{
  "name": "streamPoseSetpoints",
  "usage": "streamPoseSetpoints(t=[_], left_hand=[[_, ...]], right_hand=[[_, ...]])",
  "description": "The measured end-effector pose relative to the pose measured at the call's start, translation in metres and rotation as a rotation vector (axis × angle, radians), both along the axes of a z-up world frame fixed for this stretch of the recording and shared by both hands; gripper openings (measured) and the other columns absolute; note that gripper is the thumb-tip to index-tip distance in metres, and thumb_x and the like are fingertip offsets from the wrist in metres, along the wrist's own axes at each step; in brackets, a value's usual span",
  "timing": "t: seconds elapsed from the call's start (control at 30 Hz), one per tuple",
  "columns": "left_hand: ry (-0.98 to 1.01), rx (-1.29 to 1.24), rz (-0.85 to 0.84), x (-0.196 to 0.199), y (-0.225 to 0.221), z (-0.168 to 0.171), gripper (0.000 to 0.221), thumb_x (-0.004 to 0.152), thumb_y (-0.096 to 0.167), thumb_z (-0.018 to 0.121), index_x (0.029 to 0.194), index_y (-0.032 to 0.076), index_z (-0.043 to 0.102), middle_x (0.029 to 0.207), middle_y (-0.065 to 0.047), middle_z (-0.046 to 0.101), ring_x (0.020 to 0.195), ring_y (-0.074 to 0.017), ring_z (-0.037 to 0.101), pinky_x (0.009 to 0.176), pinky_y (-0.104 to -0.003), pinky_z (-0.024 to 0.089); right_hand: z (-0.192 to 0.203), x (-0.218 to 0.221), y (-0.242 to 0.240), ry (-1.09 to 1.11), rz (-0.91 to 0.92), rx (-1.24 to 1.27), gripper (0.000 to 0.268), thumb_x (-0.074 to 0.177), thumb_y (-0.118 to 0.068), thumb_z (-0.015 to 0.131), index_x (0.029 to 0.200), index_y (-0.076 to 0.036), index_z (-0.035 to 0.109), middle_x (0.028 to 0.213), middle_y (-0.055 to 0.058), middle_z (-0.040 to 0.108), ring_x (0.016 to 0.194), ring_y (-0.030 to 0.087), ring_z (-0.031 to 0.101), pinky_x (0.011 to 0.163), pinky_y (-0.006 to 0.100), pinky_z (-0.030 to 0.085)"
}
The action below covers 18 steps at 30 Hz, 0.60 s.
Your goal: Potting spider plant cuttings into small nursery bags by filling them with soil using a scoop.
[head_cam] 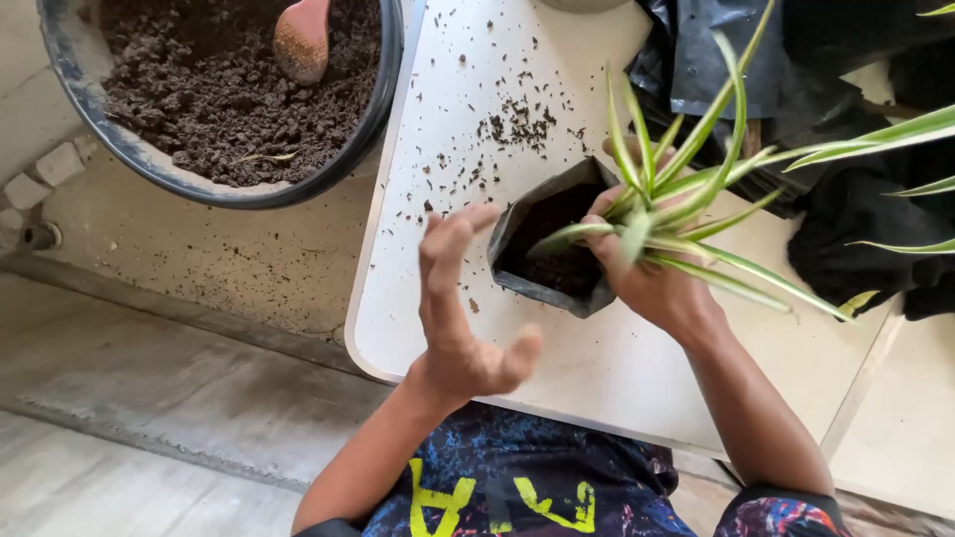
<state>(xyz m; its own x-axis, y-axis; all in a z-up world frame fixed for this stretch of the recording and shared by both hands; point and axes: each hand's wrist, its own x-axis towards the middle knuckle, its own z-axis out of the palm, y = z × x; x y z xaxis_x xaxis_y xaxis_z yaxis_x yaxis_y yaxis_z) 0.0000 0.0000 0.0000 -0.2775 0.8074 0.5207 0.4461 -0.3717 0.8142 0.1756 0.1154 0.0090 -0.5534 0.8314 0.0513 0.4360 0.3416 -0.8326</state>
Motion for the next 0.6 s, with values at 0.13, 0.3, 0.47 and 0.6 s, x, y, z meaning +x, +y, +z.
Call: streamPoseSetpoints(t=[0.13, 0.3, 0.47, 0.6], left_hand=[[0.161, -0.238, 0.047, 0.018, 0.012, -0.007, 0.078, 0.094, 0.029, 0.074, 0.156, 0.008, 0.031, 0.147, -0.014, 0.051, 0.141, -0.0289, 0.05, 0.133, -0.05, 0.028], [0.401, -0.235, -0.1, 0.042, 0.047, -0.009, 0.051, 0.097, 0.025, 0.07, 0.137, -0.005, 0.056, 0.142, -0.017, 0.062, 0.134, -0.0369, 0.056, 0.12, -0.057, 0.035], [0.393, -0.268, -0.099, 0.037, 0.051, -0.011, 0.036, 0.096, 0.028, 0.058, 0.119, 0.002, 0.065, 0.107, -0.013, 0.074, 0.124, -0.0341, 0.06, 0.119, -0.062, 0.032], [0.502, -0.271, -0.149, 0.036, 0.054, -0.016, 0.028, 0.083, 0.023, 0.084, 0.101, 0.006, 0.071, 0.099, -0.006, 0.076, 0.122, -0.0312, 0.063, 0.125, -0.071, 0.02]], right_hand=[[0.021, -0.01, 0.002, 0.104, -0.006, -0.038, 0.041, 0.101, -0.044, 0.055, 0.113, -0.005, 0.053, 0.126, 0.011, 0.053, 0.107, 0.018, 0.053, 0.109, 0.04, 0.037], [0.025, -0.011, 0.004, 0.035, 0.036, 0.163, 0.036, 0.1, -0.039, 0.057, 0.093, -0.006, 0.069, 0.14, 0.019, 0.052, 0.118, 0.026, 0.059, 0.11, 0.044, 0.044], [0.01, 0.033, 0.009, -0.026, 0.11, -0.114, 0.057, 0.077, -0.017, 0.069, 0.129, 0.0, 0.05, 0.145, 0.022, 0.044, 0.14, 0.033, 0.046, 0.125, 0.045, 0.029], [-0.058, 0.14, 0.016, -0.266, 0.243, -0.141, 0.04, 0.089, -0.033, 0.062, 0.115, -0.004, 0.071, 0.159, 0.022, 0.033, 0.148, 0.033, 0.038, 0.128, 0.046, 0.021]])
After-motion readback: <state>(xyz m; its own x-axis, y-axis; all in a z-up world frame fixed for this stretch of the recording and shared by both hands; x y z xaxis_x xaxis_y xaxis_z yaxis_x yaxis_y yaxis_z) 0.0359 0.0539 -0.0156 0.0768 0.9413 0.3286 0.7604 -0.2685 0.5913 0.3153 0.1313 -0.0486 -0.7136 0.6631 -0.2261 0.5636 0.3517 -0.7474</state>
